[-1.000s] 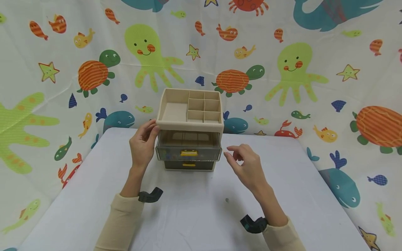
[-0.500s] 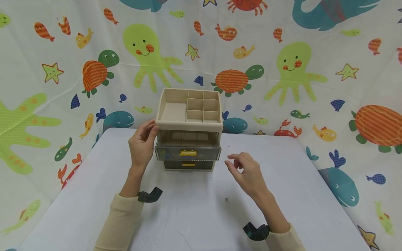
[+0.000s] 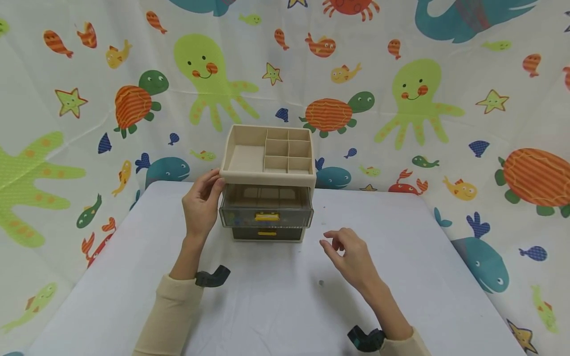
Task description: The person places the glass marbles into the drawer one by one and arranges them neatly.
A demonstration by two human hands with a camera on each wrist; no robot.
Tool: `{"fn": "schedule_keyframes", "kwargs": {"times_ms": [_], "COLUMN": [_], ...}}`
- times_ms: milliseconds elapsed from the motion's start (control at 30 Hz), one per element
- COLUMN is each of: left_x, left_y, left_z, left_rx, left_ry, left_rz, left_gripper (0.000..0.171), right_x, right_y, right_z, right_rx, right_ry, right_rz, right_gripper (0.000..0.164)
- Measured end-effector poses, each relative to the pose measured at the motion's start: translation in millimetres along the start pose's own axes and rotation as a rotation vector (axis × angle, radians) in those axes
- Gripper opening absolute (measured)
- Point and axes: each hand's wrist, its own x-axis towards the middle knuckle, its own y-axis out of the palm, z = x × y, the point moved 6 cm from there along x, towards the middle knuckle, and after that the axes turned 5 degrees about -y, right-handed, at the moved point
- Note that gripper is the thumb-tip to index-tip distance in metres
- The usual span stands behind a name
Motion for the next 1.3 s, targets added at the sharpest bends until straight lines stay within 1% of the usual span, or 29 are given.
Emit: {"fn": "schedule_keyframes", "kwargs": {"times_ms": [400, 667, 933, 1067, 1167, 1300], "left_x": [0.1, -0.6, -1.1, -1.1, -1.1, -0.9], "left_y": [0.4, 0.5, 0.9, 0.6, 0.7, 0.7], "left_z": [1.1, 0.1, 0.5, 0.4, -0.4, -0.5], "left_rx": [-0.003, 0.001, 0.003, 0.001, 0.002, 0.004], "left_ry": [-0.001, -0.002, 0.003, 0.004, 0.007, 0.006], "left_rz": [-0.003, -0.006, -0.003, -0.006, -0.005, -0.006], "left_gripper": [0.033, 0.033, 0.033, 0.033, 0.033, 0.032], "right_x": [-20.5, -28.6, -38.9, -44.5, -48.4, -53.0], "right_y": [10.9, 15.1, 25.5, 31.8, 34.8, 37.3], "right_z": [-7.9, -11.9, -13.1, -13.2, -13.4, -13.2], "right_rx": [-0.001, -0.008, 0.006, 0.012, 0.019, 0.031], "right_ry": [0.022, 0.001, 0.001, 0.020, 0.021, -0.002], "right_rz": [0.049, 0.061, 0.098, 0.123, 0.127, 0.122], "right_gripper": [0.025, 0.028, 0.022, 0.021, 0.019, 0.019]}}
